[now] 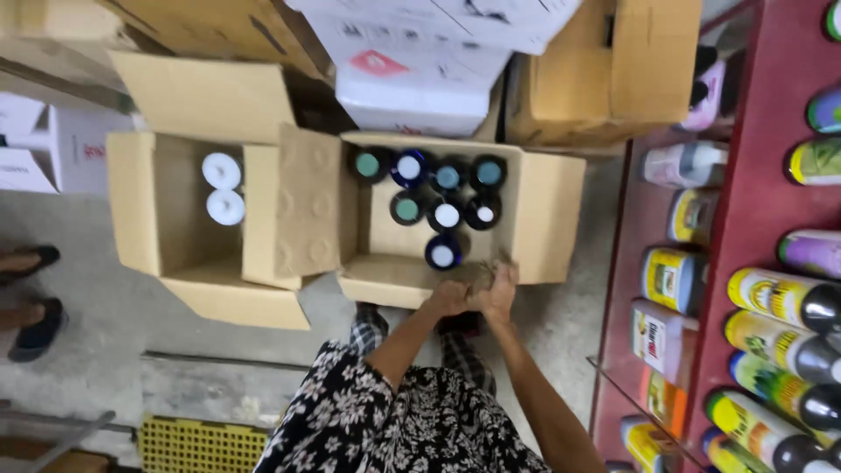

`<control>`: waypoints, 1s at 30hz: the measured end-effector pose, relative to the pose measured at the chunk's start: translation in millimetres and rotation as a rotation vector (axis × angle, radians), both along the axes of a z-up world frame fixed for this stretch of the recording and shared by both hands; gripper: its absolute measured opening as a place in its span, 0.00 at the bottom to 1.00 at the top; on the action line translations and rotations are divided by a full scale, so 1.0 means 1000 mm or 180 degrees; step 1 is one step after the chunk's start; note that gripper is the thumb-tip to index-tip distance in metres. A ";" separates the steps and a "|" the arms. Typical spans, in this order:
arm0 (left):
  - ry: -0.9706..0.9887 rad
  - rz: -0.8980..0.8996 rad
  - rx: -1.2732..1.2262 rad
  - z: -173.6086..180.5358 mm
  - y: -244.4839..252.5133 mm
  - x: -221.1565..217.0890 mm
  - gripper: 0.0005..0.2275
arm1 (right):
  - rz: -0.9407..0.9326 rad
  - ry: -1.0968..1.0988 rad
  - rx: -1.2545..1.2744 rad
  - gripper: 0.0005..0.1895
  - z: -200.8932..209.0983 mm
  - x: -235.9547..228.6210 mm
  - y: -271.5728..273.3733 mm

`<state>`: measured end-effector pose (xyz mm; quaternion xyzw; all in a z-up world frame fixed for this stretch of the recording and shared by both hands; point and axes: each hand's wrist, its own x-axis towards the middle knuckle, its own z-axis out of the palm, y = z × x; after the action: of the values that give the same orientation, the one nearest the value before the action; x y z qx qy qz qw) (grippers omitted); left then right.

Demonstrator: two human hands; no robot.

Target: Organizing and sorting various bottles of agricultural chemicals and pesticides into boxes and on shelves.

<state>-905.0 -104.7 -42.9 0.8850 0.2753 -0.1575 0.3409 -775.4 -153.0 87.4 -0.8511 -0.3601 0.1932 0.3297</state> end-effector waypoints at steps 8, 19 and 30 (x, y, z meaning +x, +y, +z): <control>0.0140 0.0143 0.0354 -0.015 0.081 -0.166 0.11 | 0.0334 0.0556 0.0079 0.27 0.009 -0.097 0.105; -0.1128 0.1330 0.0459 -0.016 0.144 -0.253 0.15 | 0.0642 0.0274 0.0136 0.48 0.009 -0.128 0.206; -0.1025 0.2130 -0.0077 0.035 0.138 -0.245 0.14 | 0.0597 -0.0085 -0.0509 0.35 -0.015 -0.138 0.229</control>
<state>-1149.8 32.9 -8.3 0.7554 0.4904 0.1006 0.4229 -913.2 76.0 72.8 -0.8398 -0.4259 0.2399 0.2365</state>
